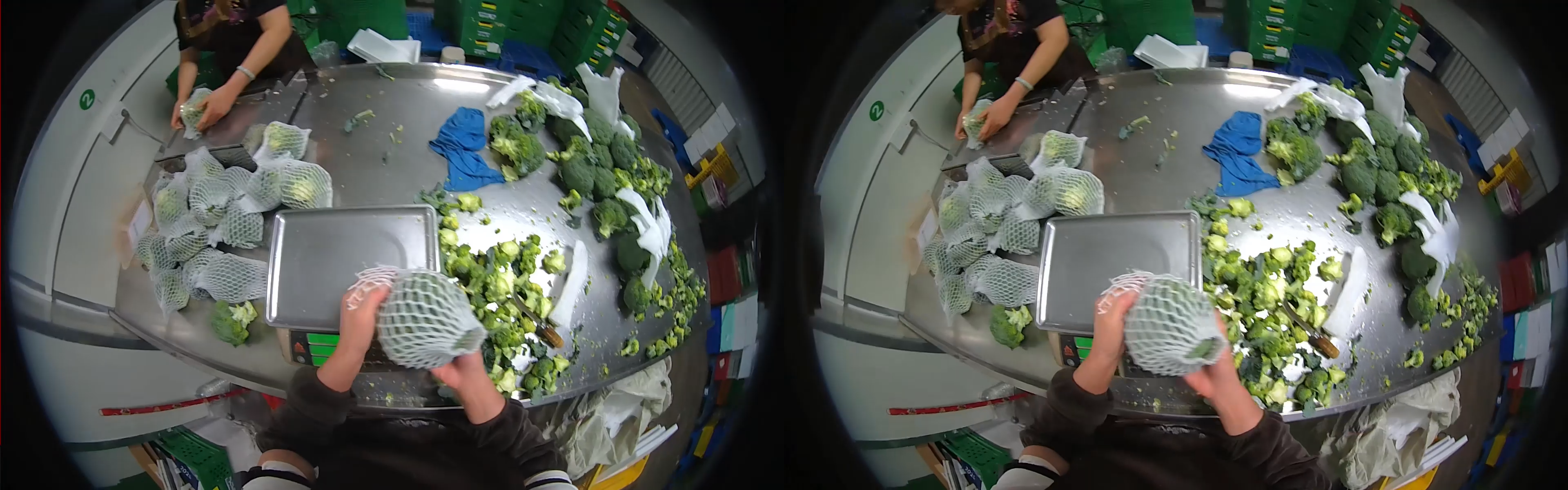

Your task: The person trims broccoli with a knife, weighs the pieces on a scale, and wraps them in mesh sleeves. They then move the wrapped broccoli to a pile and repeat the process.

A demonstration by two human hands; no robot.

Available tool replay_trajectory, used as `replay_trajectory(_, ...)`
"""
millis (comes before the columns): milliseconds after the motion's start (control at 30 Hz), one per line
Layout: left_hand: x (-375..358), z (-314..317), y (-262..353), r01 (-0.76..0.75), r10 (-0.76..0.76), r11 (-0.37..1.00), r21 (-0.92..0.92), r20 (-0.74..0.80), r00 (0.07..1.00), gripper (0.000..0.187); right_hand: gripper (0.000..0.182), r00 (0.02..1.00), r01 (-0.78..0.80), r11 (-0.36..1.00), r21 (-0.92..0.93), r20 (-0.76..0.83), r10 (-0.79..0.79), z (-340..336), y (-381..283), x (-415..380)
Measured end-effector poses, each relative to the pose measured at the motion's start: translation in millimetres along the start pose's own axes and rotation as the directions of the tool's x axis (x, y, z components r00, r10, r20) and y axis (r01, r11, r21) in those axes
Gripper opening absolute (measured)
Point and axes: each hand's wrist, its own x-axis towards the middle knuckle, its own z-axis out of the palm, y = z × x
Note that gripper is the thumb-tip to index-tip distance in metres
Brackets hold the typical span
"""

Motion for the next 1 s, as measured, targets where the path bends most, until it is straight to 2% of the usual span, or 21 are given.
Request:
replay_trajectory(33, 4, -9, 11, -0.021, 0.021, 1.000, 0.003, -0.014, 1.000, 0.034, 0.054, 0.999, 0.051, 0.999, -0.009, 0.004, -0.051, -1, -3, 5)
replay_trajectory(100, 1, -31, 36, -0.021, 0.016, 0.998, 0.065, 0.077, 0.997, 0.051, 0.053, 0.993, 0.119, 0.992, -0.029, 0.015, -0.119, 2, -11, 14)
replay_trajectory(133, -3, -38, 44, -0.036, 0.032, 0.997, 0.071, 0.059, 0.998, 0.051, 0.053, 0.977, 0.194, 0.970, -0.146, -0.061, -0.204, 6, -14, 18)
replay_trajectory(167, -10, -45, 49, -0.046, 0.050, 0.998, -0.041, 0.115, 0.992, 0.065, 0.055, 0.947, 0.281, 0.905, -0.321, -0.061, -0.315, 24, -10, 28)
replay_trajectory(200, -17, -50, 52, -0.049, 0.075, 0.987, -0.155, 0.171, 0.982, 0.081, 0.057, 0.904, 0.355, 0.799, -0.485, -0.039, -0.425, 43, -9, 38)
replay_trajectory(233, -22, -52, 55, -0.035, 0.087, 0.973, -0.229, 0.225, 0.971, 0.103, 0.061, 0.835, 0.476, 0.603, -0.640, 0.114, -0.538, 65, 0, 51)
replay_trajectory(267, -23, -53, 49, -0.112, 0.177, 0.962, -0.248, 0.257, 0.950, 0.106, 0.068, 0.802, 0.472, 0.371, -0.800, 0.214, -0.557, 67, 9, 64)
replay_trajectory(333, -19, -47, 45, -0.396, 0.407, 0.887, -0.237, 0.000, 0.913, 0.092, 0.073, 0.831, 0.442, 0.038, -0.896, 0.393, -0.393, 96, 34, 75)
replay_trajectory(400, -2, -82, 52, -0.224, 0.158, 0.927, -0.301, -0.231, 0.960, 0.072, 0.080, 0.827, 0.506, -0.107, -0.856, 0.516, -0.222, 109, 53, 90)
replay_trajectory(433, 12, -106, 55, -0.175, 0.060, 0.814, -0.554, -0.219, 0.974, 0.053, 0.078, 0.822, 0.528, -0.016, -0.849, 0.515, -0.243, 118, 63, 95)
replay_trajectory(467, 20, -129, 59, -0.129, -0.036, 0.746, -0.653, -0.233, 0.972, 0.051, 0.078, 0.820, 0.532, -0.013, -0.847, 0.519, -0.242, 121, 65, 101)
replay_trajectory(533, 46, -167, 89, -0.200, 0.025, 0.726, -0.658, -0.266, 0.964, 0.050, 0.068, 0.841, 0.521, 0.077, -0.850, 0.495, -0.219, 123, 65, 113)
replay_trajectory(567, 62, -190, 105, -0.216, 0.057, 0.756, -0.618, -0.267, 0.962, 0.050, 0.053, 0.863, 0.489, 0.174, -0.855, 0.445, -0.241, 119, 65, 118)
replay_trajectory(600, 82, -213, 120, -0.233, 0.090, 0.783, -0.577, -0.266, 0.960, 0.051, 0.053, 0.861, 0.490, 0.171, -0.855, 0.445, -0.245, 115, 62, 120)
replay_trajectory(667, 134, -254, 149, -0.296, 0.056, 0.749, -0.592, -0.389, 0.920, 0.050, 0.041, 0.964, 0.223, 0.357, -0.907, 0.149, -0.222, 106, 55, 118)
replay_trajectory(733, 187, -289, 173, -0.330, 0.114, 0.783, -0.528, -0.399, 0.910, 0.048, 0.035, 0.970, 0.140, 0.341, -0.930, 0.061, -0.234, 91, 47, 115)
replay_trajectory(867, 283, -333, 205, -0.314, 0.063, 0.848, -0.428, -0.505, 0.861, 0.050, 0.026, 0.935, -0.034, 0.368, -0.929, -0.160, -0.317, 75, 31, 108)
replay_trajectory(900, 308, -365, 191, -0.453, 0.412, 0.891, 0.012, -0.438, 0.799, 0.053, 0.026, 0.926, -0.045, 0.369, -0.928, -0.178, -0.334, 69, 28, 108)
replay_trajectory(933, 336, -400, 176, -0.569, 0.683, 0.709, 0.416, -0.206, 0.701, 0.057, 0.025, 0.923, -0.032, 0.387, -0.922, -0.175, -0.342, 64, 25, 107)
replay_trajectory(967, 349, -411, 178, -0.487, 0.776, 0.464, 0.740, -0.074, 0.626, 0.057, 0.025, 0.914, -0.014, 0.403, -0.915, -0.176, -0.366, 60, 21, 106)
replay_trajectory(1000, 358, -417, 181, -0.365, 0.813, 0.134, 0.921, 0.108, 0.572, 0.058, 0.025, 0.906, -0.003, 0.420, -0.908, -0.180, -0.384, 58, 21, 107)
